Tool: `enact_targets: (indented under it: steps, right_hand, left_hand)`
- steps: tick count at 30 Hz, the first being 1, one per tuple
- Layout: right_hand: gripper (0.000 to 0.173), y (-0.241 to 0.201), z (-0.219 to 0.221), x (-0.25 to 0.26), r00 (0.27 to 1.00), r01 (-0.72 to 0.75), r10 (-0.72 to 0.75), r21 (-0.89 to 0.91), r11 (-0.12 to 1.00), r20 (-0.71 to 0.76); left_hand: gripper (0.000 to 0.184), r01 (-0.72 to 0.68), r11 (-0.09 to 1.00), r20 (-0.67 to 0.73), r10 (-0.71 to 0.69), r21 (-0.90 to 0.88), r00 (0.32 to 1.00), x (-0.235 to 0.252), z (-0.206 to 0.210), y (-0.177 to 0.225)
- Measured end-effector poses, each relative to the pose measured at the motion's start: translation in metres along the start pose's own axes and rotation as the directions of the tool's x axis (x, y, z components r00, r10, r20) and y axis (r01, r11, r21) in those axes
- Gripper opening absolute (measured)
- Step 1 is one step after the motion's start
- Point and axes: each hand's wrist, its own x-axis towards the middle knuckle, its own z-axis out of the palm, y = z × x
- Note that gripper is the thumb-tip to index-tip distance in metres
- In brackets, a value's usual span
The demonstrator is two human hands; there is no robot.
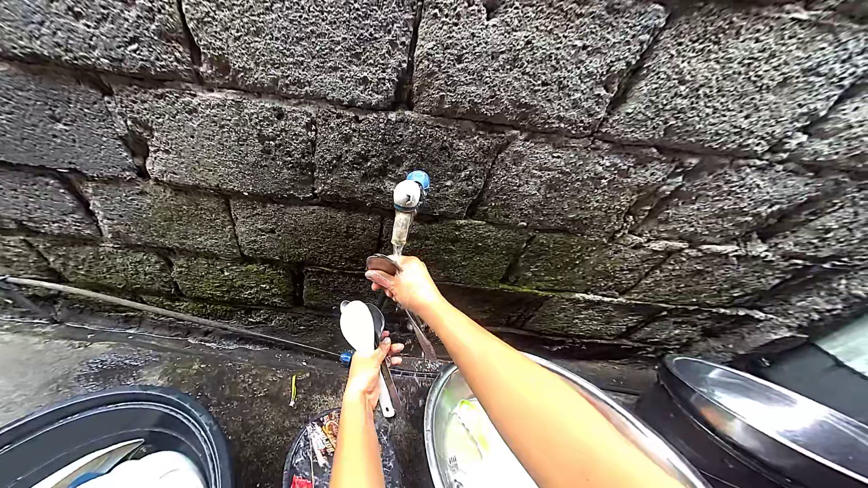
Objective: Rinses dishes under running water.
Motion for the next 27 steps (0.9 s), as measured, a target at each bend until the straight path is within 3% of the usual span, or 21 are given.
enact_targets:
  steps: [4, 8, 11, 13, 15, 17, 21, 24, 27]
  right_hand:
    - [0.035, 0.009, 0.0, -0.003, 0.997, -0.018, 0.015, -0.04, 0.999, -0.072]
    - [0.038, 0.034, 0.004, -0.015, 0.995, -0.066, 0.072, -0.073, 0.995, 0.073]
    - [0.03, 0.054, 0.004, -0.017, 0.997, -0.062, 0.065, 0.09, 0.994, -0.031]
    - [0.028, 0.062, 0.005, -0.022, 0.997, -0.043, 0.06, 0.299, 0.953, -0.047]
    - [0.032, 0.063, 0.005, -0.03, 0.996, -0.088, 0.084, 0.49, 0.867, 0.031]
    - [0.04, 0.061, 0.007, -0.035, 0.988, -0.146, 0.093, 0.537, 0.83, 0.125]
    - [0.023, 0.054, 0.015, -0.033, 0.991, -0.017, -0.022, 0.294, 0.956, 0.129]
    - [0.023, 0.037, 0.012, -0.023, 0.997, 0.064, -0.068, 0.094, 0.994, 0.041]
    - [0.02, 0.023, 0.006, -0.007, 0.987, 0.159, -0.159, 0.02, 0.987, -0.03]
  left_hand:
    - [0.012, -0.012, 0.999, 0.045, 0.014, -0.044, 0.999, -0.002, 0.004, 0.004]
    - [0.006, -0.039, 0.998, 0.102, 0.043, -0.041, 0.994, -0.007, 0.011, 0.012]
    - [0.013, -0.086, 0.995, 0.051, 0.088, -0.042, 0.995, -0.009, 0.016, 0.014]
    - [0.012, -0.13, 0.99, 0.028, 0.132, -0.059, 0.991, -0.009, 0.015, 0.014]
    - [0.01, -0.144, 0.989, 0.056, 0.147, -0.04, 0.988, -0.006, 0.016, 0.016]
    - [0.012, -0.145, 0.989, 0.026, 0.145, -0.029, 0.989, -0.006, 0.022, 0.015]
    - [0.004, -0.141, 0.98, -0.029, 0.138, -0.138, 0.99, -0.008, 0.025, 0.016]
    - [0.008, -0.123, 0.982, 0.069, 0.134, -0.144, 0.989, -0.01, 0.024, 0.023]
    - [0.014, -0.108, 0.979, 0.149, 0.134, -0.175, 0.98, -0.01, 0.014, 0.019]
